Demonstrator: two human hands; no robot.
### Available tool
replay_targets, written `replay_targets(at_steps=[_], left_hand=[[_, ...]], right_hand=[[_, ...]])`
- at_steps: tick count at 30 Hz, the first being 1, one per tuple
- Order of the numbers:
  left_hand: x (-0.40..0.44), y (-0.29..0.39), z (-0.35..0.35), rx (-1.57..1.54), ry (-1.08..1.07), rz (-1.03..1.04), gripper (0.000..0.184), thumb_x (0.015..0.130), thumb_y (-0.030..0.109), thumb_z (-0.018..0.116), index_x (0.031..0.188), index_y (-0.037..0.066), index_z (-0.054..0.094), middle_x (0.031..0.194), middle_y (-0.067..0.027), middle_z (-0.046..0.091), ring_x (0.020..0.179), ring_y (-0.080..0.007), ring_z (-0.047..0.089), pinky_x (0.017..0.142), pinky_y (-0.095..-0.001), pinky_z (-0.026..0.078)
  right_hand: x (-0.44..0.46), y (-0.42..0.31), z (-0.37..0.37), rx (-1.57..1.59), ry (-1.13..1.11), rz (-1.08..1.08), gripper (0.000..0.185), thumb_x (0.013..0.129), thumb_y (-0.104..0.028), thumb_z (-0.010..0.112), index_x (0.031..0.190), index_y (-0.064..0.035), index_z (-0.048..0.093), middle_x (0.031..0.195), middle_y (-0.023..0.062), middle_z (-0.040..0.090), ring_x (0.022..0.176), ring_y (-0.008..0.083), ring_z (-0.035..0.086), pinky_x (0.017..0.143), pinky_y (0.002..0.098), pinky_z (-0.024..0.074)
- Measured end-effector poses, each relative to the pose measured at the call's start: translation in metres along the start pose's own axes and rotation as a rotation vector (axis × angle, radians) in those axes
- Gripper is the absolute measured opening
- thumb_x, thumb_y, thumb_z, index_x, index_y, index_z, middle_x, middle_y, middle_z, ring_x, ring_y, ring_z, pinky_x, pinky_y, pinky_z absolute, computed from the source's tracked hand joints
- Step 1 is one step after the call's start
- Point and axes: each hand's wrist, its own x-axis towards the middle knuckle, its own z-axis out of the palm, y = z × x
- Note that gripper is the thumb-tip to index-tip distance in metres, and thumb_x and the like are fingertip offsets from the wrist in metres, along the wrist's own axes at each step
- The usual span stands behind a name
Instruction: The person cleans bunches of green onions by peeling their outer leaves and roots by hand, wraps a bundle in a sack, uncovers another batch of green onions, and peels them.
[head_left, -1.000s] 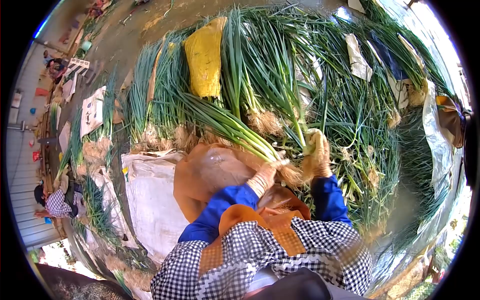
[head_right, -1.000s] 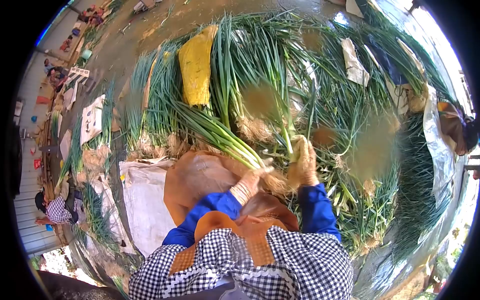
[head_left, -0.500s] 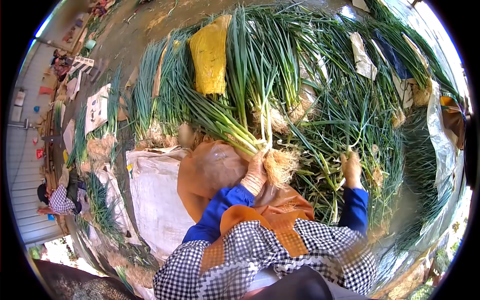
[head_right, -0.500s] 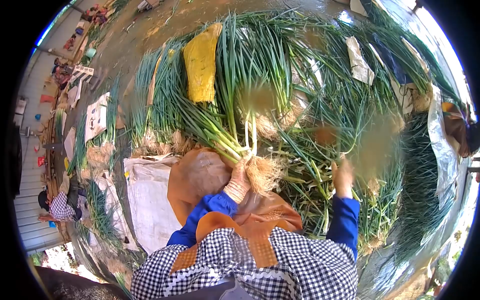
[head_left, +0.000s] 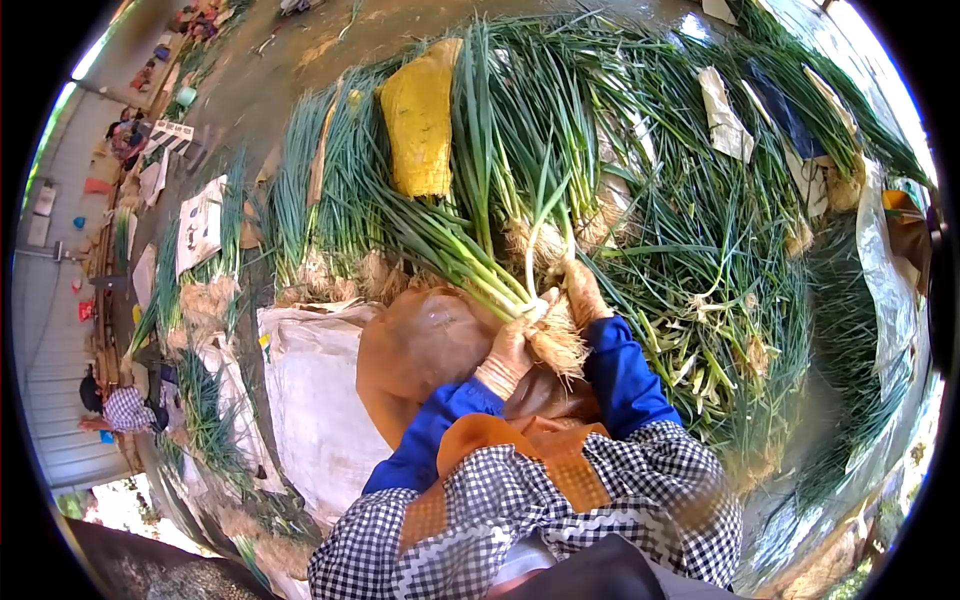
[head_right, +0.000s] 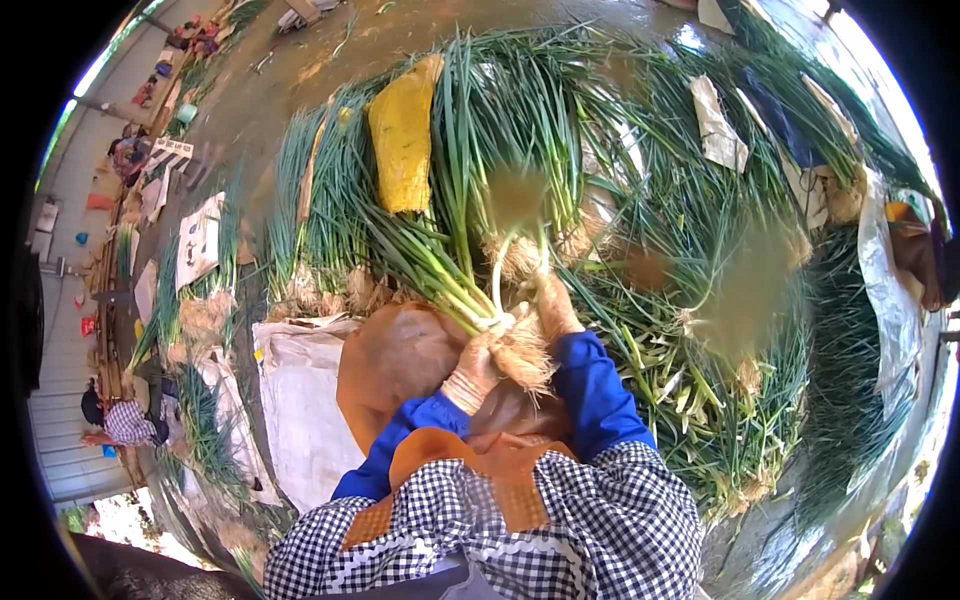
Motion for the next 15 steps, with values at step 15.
replay_targets(at_steps=[15], left_hand=[[-0.012,-0.007,0.009,-0.058,0.146,-0.007,0.020,0.080,0.008,0.059,0.100,0.004,0.056,0.087,-0.0042,0.059,0.079,-0.0146,0.057,0.072,-0.0269,0.047]], right_hand=[[0.023,0.003,0.029,-0.249,-0.320,0.017,0.039,0.089,-0.041,0.048,0.089,-0.0039,0.059,0.067,-0.0001,0.055,0.059,0.0087,0.048,0.054,0.0210,0.0391]])
